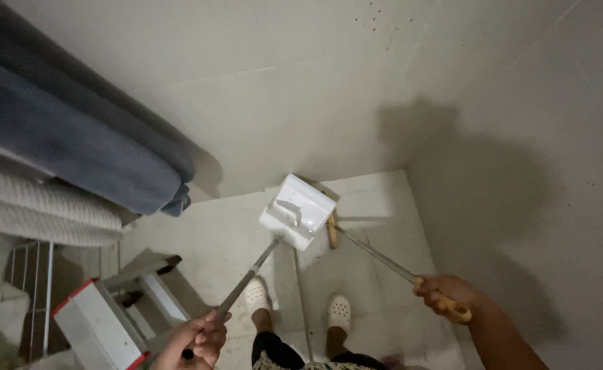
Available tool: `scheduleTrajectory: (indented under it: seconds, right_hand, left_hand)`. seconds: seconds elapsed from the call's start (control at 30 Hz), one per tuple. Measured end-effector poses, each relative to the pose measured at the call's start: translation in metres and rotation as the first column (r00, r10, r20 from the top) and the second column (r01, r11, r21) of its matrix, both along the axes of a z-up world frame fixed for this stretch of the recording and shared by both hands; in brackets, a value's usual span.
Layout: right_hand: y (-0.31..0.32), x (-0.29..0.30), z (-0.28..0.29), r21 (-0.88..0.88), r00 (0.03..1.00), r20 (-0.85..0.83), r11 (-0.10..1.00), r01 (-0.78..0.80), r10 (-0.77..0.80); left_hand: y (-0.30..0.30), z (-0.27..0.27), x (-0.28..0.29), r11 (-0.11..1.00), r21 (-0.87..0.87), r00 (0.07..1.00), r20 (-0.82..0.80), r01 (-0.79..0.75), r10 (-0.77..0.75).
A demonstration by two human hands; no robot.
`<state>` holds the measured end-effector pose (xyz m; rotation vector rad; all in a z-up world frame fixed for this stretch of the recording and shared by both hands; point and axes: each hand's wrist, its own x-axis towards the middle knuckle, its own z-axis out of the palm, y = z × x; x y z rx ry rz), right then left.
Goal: The person sweeps debris into a dustpan using a broom in a bathroom. They then wipe the toilet seat and lid with their hands and place a bucket on top of the toilet tank.
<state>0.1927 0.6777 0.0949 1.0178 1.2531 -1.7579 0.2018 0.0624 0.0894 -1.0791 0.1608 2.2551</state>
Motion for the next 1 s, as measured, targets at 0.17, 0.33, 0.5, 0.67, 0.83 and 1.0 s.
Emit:
scheduleTrajectory:
  seconds: [0.17, 0.33, 0.5, 0.67, 0.83, 1.0]
  right_hand:
    - [0.002, -0.009, -0.025, -0.166, 1.0, 0.031, 0.986, -0.001, 0.006]
    - [-0.009, -0.012, -0.045, -0.248, 0.976, -0.041, 0.944, -0.217, 0.214]
    - [-0.019, -0.021, -0.089, -0.328, 0.943, -0.003, 0.891, -0.315, 0.332]
    - [-0.053, -0.026, -0.1, -0.054, 0.979, 0.014, 0.978, -0.201, 0.202]
    - [-0.076, -0.04, -0.115, 0.152, 0.992, -0.091, 0.986, -0.071, 0.086]
    - [-0.113, -0.057, -0.071, 0.257, 0.982, -0.094, 0.957, -0.138, 0.166]
  left_hand:
    - [-0.009, -0.033, 0.022, 0.994, 0.041, 0.995, 0.007, 0.103, -0.103]
    - [-0.043, -0.068, 0.048, 0.983, -0.068, 0.983, -0.047, 0.171, -0.175]
    - [-0.027, -0.005, 0.056, 0.983, -0.16, 0.994, -0.034, 0.095, -0.101]
    - [-0.031, -0.007, 0.063, 0.998, -0.066, 1.0, -0.027, 0.015, -0.017]
    - [-0.02, 0.03, 0.069, 0.97, -0.241, 0.997, 0.07, -0.015, 0.033]
    - [-0.028, 0.023, 0.074, 0.991, -0.131, 0.999, 0.016, -0.036, 0.039]
